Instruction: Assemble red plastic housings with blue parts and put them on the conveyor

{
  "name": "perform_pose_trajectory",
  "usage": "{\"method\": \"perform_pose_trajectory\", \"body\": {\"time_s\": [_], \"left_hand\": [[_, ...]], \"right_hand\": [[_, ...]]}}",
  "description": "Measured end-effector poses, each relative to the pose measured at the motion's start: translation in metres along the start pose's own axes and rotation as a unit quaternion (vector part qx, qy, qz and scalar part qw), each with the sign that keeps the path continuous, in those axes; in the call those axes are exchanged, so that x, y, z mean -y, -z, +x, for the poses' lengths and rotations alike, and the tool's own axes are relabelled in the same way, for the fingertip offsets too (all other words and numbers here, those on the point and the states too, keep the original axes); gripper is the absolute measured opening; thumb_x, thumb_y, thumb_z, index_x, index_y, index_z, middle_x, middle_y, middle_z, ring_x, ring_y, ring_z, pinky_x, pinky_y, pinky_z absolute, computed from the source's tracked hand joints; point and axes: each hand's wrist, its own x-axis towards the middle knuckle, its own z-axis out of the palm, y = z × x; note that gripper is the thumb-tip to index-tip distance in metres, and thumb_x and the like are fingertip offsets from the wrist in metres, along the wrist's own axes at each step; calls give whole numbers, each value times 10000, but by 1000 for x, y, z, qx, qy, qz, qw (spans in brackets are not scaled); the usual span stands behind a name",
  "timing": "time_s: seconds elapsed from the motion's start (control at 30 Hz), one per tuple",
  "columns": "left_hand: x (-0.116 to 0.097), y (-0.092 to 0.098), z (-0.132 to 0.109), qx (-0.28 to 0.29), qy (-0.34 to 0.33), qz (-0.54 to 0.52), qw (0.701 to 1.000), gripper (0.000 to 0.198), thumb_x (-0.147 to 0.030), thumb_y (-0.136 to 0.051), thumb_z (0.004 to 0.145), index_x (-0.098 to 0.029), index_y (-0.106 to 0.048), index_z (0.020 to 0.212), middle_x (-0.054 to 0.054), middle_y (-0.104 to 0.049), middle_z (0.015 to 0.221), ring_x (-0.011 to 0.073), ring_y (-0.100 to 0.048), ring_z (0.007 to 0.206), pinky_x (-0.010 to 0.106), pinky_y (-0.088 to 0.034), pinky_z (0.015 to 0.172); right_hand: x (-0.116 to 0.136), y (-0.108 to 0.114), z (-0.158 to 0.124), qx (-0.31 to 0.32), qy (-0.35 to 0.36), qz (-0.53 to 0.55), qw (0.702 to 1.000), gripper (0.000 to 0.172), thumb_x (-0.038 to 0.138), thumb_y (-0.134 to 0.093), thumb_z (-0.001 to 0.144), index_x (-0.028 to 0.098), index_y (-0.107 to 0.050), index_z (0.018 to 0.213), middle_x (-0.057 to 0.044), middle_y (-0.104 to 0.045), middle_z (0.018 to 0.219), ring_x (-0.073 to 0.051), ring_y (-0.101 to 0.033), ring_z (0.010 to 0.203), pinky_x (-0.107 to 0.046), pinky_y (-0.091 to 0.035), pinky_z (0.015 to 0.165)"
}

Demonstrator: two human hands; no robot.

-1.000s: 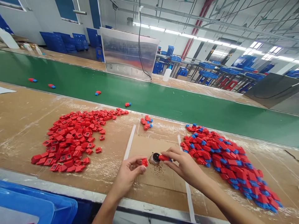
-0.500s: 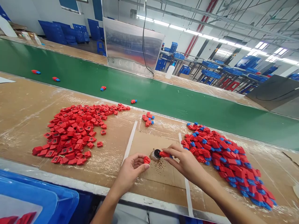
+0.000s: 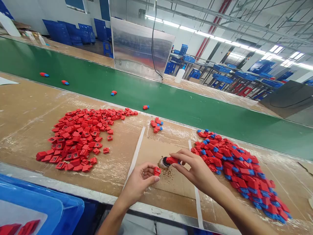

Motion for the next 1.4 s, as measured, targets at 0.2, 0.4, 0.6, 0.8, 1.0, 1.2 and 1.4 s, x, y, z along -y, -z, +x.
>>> {"method": "perform_pose_trajectory", "body": {"time_s": [0.2,0.4,0.6,0.8,1.0,1.2,1.4], "left_hand": [[1,2,1,23,3,-7,1000,231,-231,-727,754,-156,-662,962,27,-657,844,137,-576,790,236,-443,744],[0,4,2,34,2,-27,999,257,-244,-746,742,-142,-668,964,42,-668,872,136,-577,797,241,-441,758],[-2,5,2,42,-2,-29,999,249,-244,-729,754,-133,-676,970,52,-675,865,140,-573,778,245,-430,743],[-2,4,-2,60,-8,3,998,216,-193,-651,791,-141,-700,995,19,-640,788,133,-529,728,227,-382,680],[-3,6,-6,80,-11,72,994,221,-162,-597,806,-151,-713,995,7,-616,769,138,-509,729,232,-361,670],[-7,3,-5,68,-13,121,990,231,-216,-599,822,-154,-710,1014,26,-639,799,159,-533,757,245,-400,696],[-12,31,-8,40,48,171,983,537,-344,-718,724,-258,-594,1239,39,-670,966,187,-614,758,293,-496,730]], "right_hand": [[16,-15,0,9,-6,73,997,200,250,-571,914,217,-618,1106,-46,-669,945,-164,-626,808,-278,-489,719],[15,-25,-2,22,-19,83,996,182,242,-578,908,215,-618,1083,-40,-662,924,-166,-611,803,-286,-468,722],[16,-27,-3,36,-25,91,995,173,260,-572,915,213,-627,1072,-42,-653,936,-170,-600,819,-285,-454,730],[21,-35,-10,53,-12,94,994,168,260,-503,953,220,-639,1043,-47,-605,912,-171,-584,822,-285,-450,741],[29,-46,-21,49,-17,61,997,181,186,-429,963,186,-608,935,-60,-551,875,-171,-553,759,-283,-449,681],[29,-56,-24,14,-20,64,998,164,158,-451,943,182,-613,962,-65,-575,882,-177,-571,773,-284,-458,683],[11,-27,-31,-74,-49,92,992,152,212,-560,907,219,-645,1033,-47,-673,934,-169,-633,831,-266,-488,728]]}}
